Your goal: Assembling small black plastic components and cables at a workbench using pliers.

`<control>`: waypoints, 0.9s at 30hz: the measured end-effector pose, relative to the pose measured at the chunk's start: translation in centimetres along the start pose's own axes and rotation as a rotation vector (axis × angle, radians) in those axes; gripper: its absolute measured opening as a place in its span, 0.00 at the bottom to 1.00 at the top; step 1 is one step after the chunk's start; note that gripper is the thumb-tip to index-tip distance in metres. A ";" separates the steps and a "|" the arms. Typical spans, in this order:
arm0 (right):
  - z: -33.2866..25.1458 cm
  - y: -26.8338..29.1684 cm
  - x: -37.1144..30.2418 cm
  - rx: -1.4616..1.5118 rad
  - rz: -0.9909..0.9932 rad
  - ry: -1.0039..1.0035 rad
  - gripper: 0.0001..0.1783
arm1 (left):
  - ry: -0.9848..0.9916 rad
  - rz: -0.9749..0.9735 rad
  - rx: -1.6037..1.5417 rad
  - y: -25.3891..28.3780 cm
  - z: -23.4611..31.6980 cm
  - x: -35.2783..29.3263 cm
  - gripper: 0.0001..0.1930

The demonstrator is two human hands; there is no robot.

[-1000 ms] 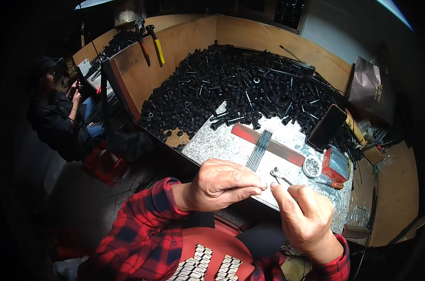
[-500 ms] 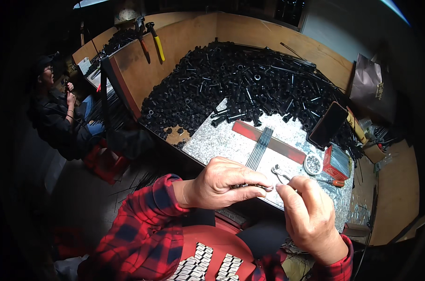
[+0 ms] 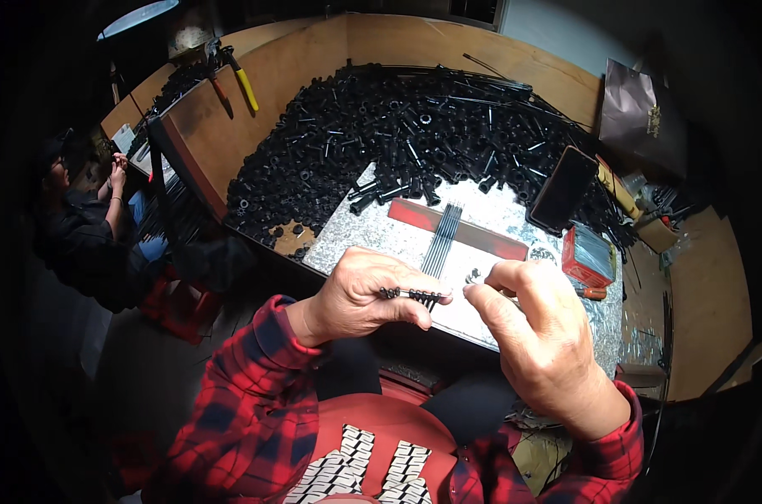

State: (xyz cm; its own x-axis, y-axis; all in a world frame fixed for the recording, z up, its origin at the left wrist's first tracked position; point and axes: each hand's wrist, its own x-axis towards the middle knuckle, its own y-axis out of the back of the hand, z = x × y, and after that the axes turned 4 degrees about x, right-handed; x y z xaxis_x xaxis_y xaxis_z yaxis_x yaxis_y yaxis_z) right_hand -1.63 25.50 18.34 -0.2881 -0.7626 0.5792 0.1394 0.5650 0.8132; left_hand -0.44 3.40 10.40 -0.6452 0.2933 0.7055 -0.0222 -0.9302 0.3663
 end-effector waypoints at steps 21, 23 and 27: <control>0.1 -0.3 -0.3 -0.019 0.022 0.022 0.18 | 0.024 0.008 0.045 0.9 -0.6 -0.4 0.29; 0.0 -0.4 -0.4 -0.017 0.034 0.027 0.18 | 0.035 0.004 0.026 0.9 -0.7 -0.4 0.29; -0.1 -0.3 -0.4 -0.024 0.026 0.022 0.18 | 0.054 0.013 0.026 1.0 -0.5 -0.2 0.24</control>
State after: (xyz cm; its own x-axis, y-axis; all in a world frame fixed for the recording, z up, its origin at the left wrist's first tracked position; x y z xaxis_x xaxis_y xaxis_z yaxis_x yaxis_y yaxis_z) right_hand -1.45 25.57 17.91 -0.2636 -0.7543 0.6013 0.1690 0.5776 0.7987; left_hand -0.68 2.33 10.32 -0.6855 0.2678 0.6771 0.0058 -0.9278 0.3729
